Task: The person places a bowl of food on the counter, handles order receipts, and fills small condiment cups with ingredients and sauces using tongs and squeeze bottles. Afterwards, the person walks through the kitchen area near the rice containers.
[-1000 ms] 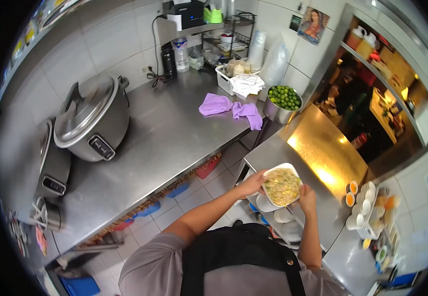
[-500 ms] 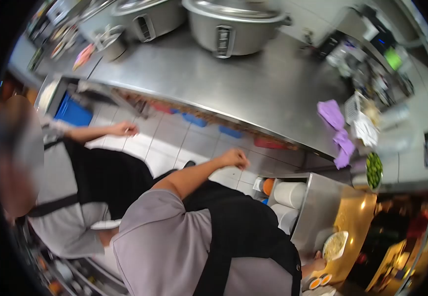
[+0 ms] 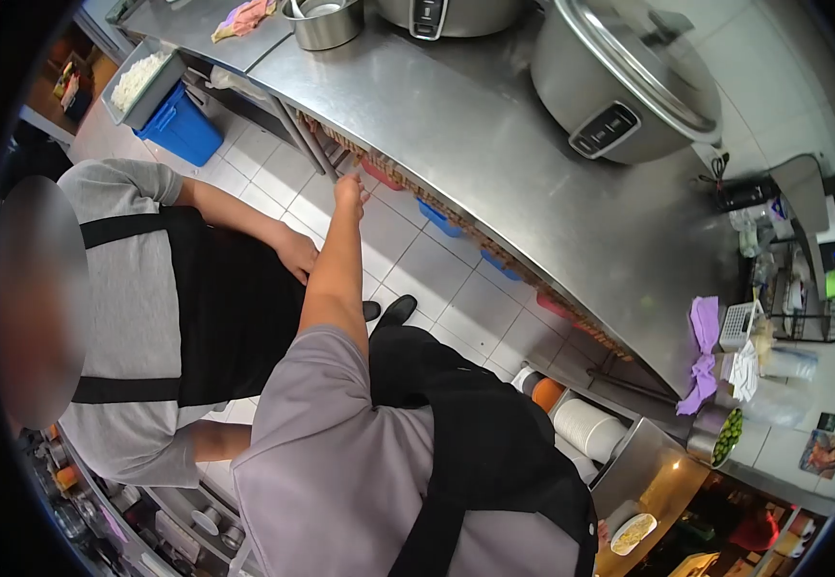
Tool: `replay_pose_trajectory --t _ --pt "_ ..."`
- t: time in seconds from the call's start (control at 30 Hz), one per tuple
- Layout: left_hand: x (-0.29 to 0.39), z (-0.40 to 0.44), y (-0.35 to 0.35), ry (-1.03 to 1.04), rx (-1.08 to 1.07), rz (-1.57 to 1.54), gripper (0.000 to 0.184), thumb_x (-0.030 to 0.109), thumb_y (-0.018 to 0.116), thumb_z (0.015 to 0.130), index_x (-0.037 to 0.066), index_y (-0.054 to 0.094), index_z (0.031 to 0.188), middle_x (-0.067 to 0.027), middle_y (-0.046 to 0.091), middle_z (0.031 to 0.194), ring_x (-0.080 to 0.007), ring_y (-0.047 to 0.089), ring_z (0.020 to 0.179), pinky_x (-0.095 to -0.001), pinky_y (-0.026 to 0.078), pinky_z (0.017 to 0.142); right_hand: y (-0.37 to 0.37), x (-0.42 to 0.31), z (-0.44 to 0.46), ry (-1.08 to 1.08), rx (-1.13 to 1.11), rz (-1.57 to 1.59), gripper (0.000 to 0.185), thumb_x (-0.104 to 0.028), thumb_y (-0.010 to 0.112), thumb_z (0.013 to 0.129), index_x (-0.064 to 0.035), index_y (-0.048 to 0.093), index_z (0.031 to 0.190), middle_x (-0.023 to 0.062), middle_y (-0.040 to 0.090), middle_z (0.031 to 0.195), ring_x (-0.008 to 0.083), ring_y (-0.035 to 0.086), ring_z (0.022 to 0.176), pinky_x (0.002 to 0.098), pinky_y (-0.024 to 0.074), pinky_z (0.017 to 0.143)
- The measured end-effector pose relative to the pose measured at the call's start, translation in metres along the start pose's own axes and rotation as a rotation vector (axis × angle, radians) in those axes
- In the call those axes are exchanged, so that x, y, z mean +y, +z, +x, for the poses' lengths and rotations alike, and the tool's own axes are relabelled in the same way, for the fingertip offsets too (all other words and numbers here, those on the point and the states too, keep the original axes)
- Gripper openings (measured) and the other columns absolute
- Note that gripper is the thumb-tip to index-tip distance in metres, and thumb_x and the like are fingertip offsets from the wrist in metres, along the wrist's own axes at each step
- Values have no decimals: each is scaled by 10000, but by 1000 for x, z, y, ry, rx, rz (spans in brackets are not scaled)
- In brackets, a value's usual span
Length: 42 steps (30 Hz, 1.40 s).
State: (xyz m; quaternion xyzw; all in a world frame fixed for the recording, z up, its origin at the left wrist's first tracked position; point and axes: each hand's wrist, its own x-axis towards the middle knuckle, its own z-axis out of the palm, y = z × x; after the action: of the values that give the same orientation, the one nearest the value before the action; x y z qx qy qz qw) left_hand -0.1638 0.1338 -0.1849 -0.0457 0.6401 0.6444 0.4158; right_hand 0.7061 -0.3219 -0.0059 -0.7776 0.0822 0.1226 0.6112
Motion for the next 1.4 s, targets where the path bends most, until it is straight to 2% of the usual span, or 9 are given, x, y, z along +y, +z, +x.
replay_pose_trajectory --t 0.23,0.6,0.83,1.2,1.23,1.27,1.33,1.37,1.4 --pt "52 123 -5 -18 60 -190 215 315 483 970 139 566 1060 -18 585 995 -214 537 791 -556 423 871 57 -23 -89 12 -124 -26 416 -270 441 924 117 586 983 224 665 784 314 687 686 387 617 580" --pt "102 158 -14 -44 41 -674 463 463 356 1015 54 568 1064 -122 633 984 -306 597 902 -501 498 824 115 -35 -154 14 -248 -47 433 -352 469 936 59 608 937 179 669 764 287 679 670 380 604 566" --pt "112 161 -17 -47 14 -812 364 399 468 1007 81 595 1130 -69 635 1067 -256 584 977 -480 489 795 130 -32 -173 33 -289 -45 448 -404 487 943 23 622 908 151 671 751 270 674 660 376 597 557" --pt "88 195 -52 130 68 -901 213 233 641 919 119 623 1099 -28 660 1081 -193 597 1068 -442 400 972 120 -5 -179 117 -325 73 478 -485 515 955 -35 644 863 106 675 732 243 665 644 369 584 544" --pt "65 216 -69 246 -27 -844 175 228 579 953 119 624 1083 -35 658 1059 -191 601 1042 -395 434 923 118 9 -168 63 -383 25 526 -643 518 893 -149 542 712 -6 542 602 154 532 543 284 441 475" --pt "48 236 -88 302 -5 -916 213 236 512 979 100 622 1100 -59 654 1049 -199 598 1025 -389 461 873 112 15 -157 139 -740 111 509 -624 533 904 -170 458 687 -35 417 576 132 413 499 272 335 448" --pt "36 197 -120 99 178 -474 364 296 532 952 -4 635 1130 -111 675 1037 -219 634 942 -377 511 878 120 23 -174 100 -681 124 481 -567 560 917 -175 416 678 -39 381 583 107 383 497 255 331 465" --pt "36 167 -130 168 206 -84 336 289 574 924 -14 696 1004 -111 699 911 -205 645 760 -339 536 705 136 24 -196 59 -460 22 468 -587 549 915 -174 497 702 -28 449 621 119 478 560 256 385 499" --pt "19 140 -133 326 155 110 295 256 595 908 -9 722 883 -106 692 789 -193 622 651 -342 522 611 137 31 -196 110 -594 44 357 -475 561 942 -145 558 804 -15 489 669 125 503 580 268 428 503"
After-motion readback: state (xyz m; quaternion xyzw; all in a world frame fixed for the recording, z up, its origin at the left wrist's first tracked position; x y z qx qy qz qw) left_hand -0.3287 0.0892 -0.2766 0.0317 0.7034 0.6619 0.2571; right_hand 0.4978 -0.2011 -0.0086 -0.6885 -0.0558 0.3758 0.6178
